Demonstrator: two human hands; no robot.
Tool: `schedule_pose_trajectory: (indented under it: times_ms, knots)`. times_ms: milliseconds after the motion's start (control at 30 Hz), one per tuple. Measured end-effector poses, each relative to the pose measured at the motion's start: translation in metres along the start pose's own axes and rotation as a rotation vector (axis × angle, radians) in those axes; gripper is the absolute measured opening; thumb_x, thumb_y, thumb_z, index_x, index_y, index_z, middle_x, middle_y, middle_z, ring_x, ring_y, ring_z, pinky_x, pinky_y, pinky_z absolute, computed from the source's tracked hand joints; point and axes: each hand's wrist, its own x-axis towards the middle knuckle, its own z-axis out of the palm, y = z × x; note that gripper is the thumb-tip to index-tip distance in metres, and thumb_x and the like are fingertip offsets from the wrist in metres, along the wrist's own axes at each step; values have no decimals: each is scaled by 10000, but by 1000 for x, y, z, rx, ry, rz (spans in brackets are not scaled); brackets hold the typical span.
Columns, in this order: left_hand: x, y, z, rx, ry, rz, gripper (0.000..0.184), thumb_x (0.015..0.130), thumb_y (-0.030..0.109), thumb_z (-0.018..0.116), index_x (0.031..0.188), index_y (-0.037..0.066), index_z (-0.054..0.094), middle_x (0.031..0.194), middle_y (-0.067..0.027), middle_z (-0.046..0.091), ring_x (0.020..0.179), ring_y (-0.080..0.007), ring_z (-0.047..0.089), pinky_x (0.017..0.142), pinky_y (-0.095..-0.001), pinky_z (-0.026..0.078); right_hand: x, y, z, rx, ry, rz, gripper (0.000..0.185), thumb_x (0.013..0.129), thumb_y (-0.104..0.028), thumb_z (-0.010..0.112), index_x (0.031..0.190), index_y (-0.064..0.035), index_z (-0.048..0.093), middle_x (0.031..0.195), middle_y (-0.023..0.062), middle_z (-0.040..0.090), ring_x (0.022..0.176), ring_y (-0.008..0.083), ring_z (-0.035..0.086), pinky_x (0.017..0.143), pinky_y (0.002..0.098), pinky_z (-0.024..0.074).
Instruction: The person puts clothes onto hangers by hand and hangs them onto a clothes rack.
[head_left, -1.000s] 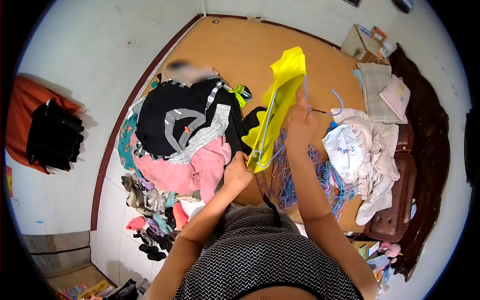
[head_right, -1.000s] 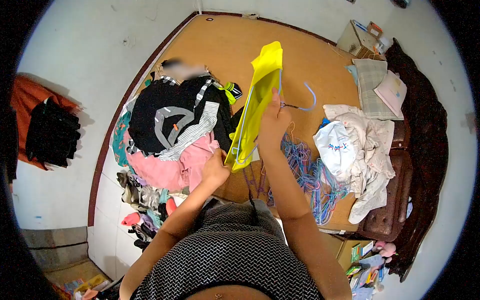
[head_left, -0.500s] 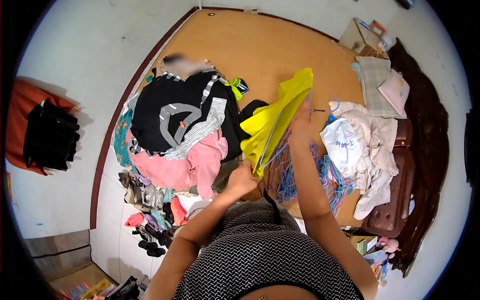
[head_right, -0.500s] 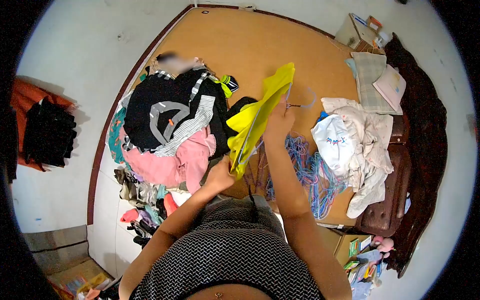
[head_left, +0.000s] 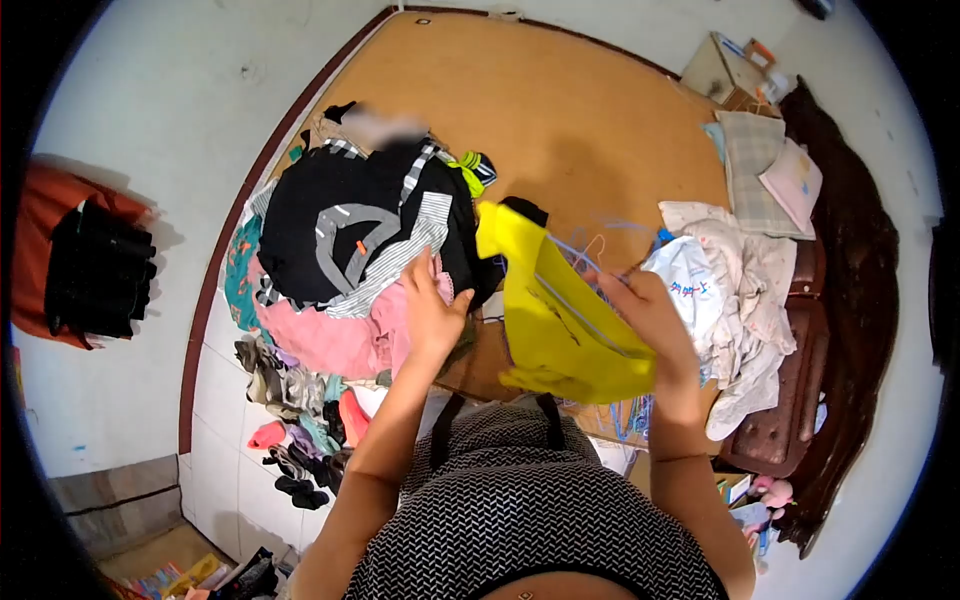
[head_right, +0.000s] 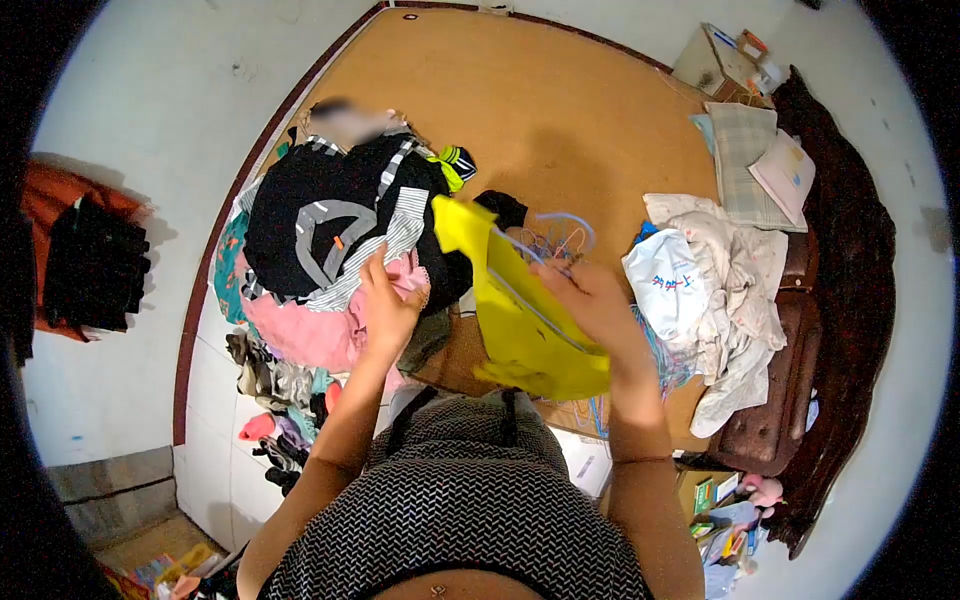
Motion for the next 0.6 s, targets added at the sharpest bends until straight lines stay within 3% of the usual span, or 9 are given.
schedule_pose_trajectory:
  times_ms: [100, 167, 200, 233, 300, 367, 433, 567, 600]
  knots:
    - [16, 10, -13, -30, 68, 106, 771, 670, 77, 734, 1338, 99, 350, 1314, -179, 384, 1114, -364, 494, 882, -373, 466, -11, -51, -27, 46, -286, 60, 244, 915, -209, 553, 942, 11, 656, 729, 45, 636, 677, 73, 519, 597, 241, 420]
    - [23, -25, -2, 155, -129, 258, 596, 687, 63, 704, 1241, 60, 484, 1250, -169, 471, 1116, -363, 493, 897, -383, 455, 4, -32, -36, 52, -364, 52, 204, 911, -192, 551, 952, -30, 668, 765, 33, 644, 721, 84, 538, 648, 235, 436]
    - [28, -44, 7, 81, -226, 285, 404, 703, 95, 689, 1091, 28, 596, 1155, -160, 558, 1114, -340, 497, 891, -380, 455, 17, -19, -36, -84, -336, 36, 214, 898, -201, 568, 930, -11, 663, 708, 3, 597, 667, 58, 497, 600, 229, 415]
    - [28, -58, 16, 177, -271, 254, 337, 738, 216, 678, 1006, 17, 626, 1037, -183, 615, 1036, -340, 546, 833, -401, 470, 32, -4, -37, -218, -304, 20, 230, 886, -211, 586, 909, 7, 657, 650, -27, 550, 612, 33, 457, 551, 223, 394]
    - [31, -70, 21, 241, -472, 16, 384, 755, 325, 662, 982, 19, 622, 966, -191, 634, 929, -347, 590, 775, -425, 474, 71, 43, -41, -310, -213, 120, 177, 867, -187, 593, 898, -26, 662, 800, 46, 653, 772, 127, 586, 692, 273, 457]
    - [26, -100, 26, 269, -474, -55, 445, 773, 388, 650, 1000, 8, 607, 812, -197, 631, 783, -352, 619, 704, -431, 470, 98, 58, -44, -391, -8, 67, 159, 841, -170, 612, 863, -17, 649, 828, 63, 653, 770, 162, 598, 680, 293, 456]
    - [23, -132, 31, 246, -439, -95, 426, 760, 394, 656, 954, 17, 622, 795, -175, 637, 781, -336, 620, 700, -414, 477, 139, 89, -57, -242, 157, -248, 136, 819, -135, 618, 841, -2, 634, 843, 95, 652, 768, 182, 604, 672, 301, 456]
    - [28, -201, 23, 294, -450, -190, 304, 759, 326, 645, 931, 75, 639, 898, -153, 635, 843, -324, 611, 731, -412, 481, 208, 79, -100, -809, 502, -288, 115, 818, -91, 605, 868, 12, 614, 802, 166, 575, 751, 309, 565, 651, 352, 434]
    - [32, -211, 20, 333, -393, -212, 254, 758, 293, 628, 935, 112, 640, 945, -146, 627, 892, -318, 604, 753, -422, 481, 218, 53, -98, -763, 552, -452, 100, 823, -81, 598, 858, 12, 609, 792, 171, 548, 742, 327, 544, 642, 363, 426]
